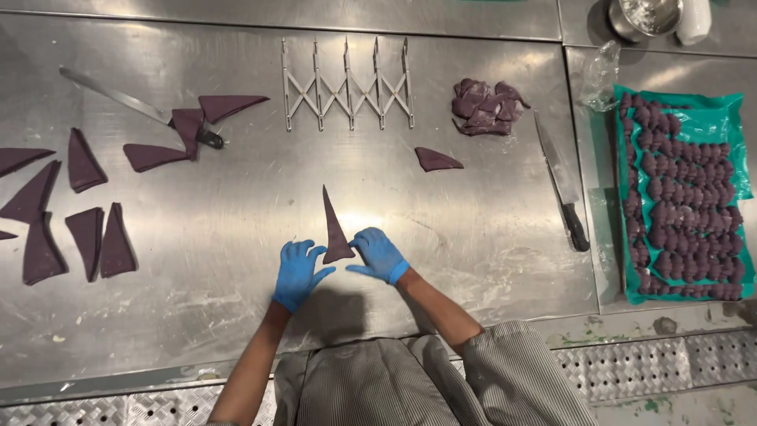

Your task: Shaping triangular pieces of purple dough into small croissants on a metal workbench.

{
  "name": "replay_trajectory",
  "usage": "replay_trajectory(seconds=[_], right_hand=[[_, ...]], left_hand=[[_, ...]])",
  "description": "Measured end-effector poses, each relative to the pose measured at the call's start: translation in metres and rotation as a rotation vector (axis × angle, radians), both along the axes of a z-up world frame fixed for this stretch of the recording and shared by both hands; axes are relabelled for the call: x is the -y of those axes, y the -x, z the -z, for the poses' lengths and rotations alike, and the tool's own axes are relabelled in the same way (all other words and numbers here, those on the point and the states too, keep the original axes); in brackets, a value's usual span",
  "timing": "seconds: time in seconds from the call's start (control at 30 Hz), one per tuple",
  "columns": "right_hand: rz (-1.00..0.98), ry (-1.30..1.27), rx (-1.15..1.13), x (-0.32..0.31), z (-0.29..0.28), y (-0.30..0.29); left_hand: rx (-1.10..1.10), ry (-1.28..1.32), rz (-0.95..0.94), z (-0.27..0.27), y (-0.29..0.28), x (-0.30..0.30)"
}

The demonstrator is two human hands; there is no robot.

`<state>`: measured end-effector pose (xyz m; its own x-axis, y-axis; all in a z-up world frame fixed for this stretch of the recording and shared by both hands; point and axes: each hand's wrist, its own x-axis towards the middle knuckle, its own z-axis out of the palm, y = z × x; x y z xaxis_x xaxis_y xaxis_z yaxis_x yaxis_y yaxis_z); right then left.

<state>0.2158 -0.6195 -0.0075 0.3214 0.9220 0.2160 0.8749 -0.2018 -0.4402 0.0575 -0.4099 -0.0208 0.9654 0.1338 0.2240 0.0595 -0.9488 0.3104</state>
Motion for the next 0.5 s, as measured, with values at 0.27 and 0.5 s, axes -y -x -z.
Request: replay_trajectory(seconds=[0.27,0.5], right_hand=[[-0.072,0.076,0.029,-0.003,-0.018,-0.017],[-0.244,0.046,0.155,-0.006,-0.016,-0.02]], left_hand=[[-0.096,0.066,0.08,0.003,0.0,-0.013],[0.063,-0.051,0.253,0.024,0.007,-0.018]])
